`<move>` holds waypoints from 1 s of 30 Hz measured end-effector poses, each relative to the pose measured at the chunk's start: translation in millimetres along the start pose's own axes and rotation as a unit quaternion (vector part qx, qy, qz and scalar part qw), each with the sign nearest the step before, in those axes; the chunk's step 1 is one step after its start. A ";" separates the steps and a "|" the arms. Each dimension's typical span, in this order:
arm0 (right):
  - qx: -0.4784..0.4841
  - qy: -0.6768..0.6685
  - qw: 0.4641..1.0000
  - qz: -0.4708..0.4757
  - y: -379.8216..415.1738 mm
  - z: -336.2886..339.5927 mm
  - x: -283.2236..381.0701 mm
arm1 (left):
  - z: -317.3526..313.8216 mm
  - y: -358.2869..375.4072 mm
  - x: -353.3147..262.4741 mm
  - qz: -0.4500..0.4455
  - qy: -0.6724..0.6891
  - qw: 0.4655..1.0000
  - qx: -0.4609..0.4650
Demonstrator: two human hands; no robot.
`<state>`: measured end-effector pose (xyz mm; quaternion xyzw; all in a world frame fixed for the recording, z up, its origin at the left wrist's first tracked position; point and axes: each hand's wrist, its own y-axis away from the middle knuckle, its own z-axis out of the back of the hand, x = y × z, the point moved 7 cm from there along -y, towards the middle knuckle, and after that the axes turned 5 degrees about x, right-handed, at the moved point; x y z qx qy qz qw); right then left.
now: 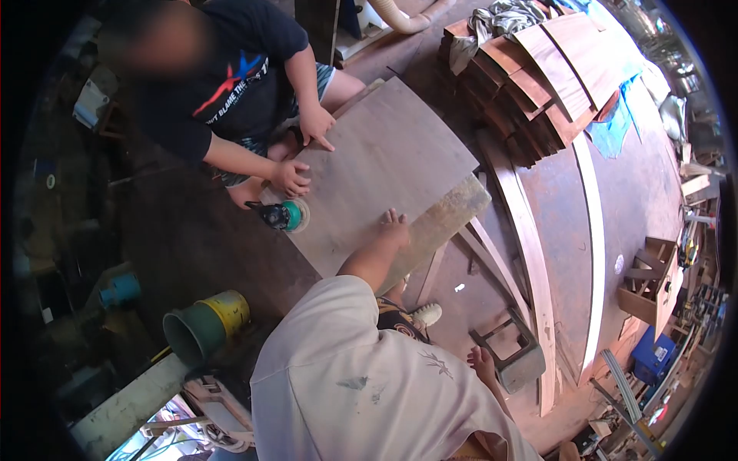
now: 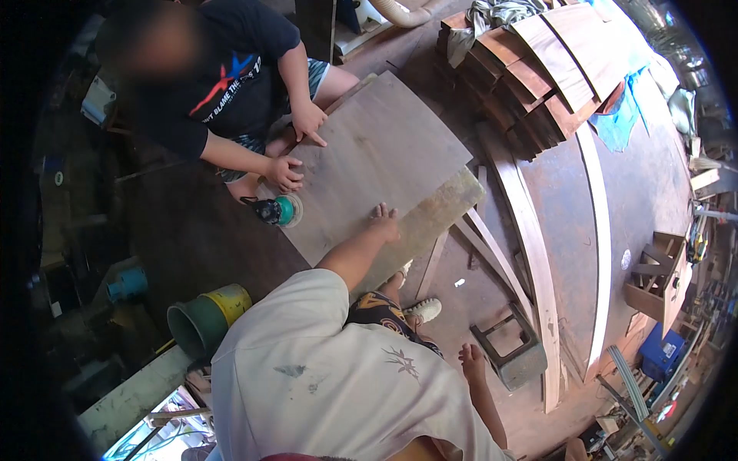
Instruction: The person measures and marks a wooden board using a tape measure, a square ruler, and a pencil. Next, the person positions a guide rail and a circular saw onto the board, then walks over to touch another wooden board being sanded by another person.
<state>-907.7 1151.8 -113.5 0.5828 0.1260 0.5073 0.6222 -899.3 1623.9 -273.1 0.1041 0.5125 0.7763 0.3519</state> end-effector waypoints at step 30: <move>0.035 -0.040 0.996 0.072 -42.6 34.5 -22.2 | -55.3 -38.4 -9.3 -0.179 0.021 0.982 0.063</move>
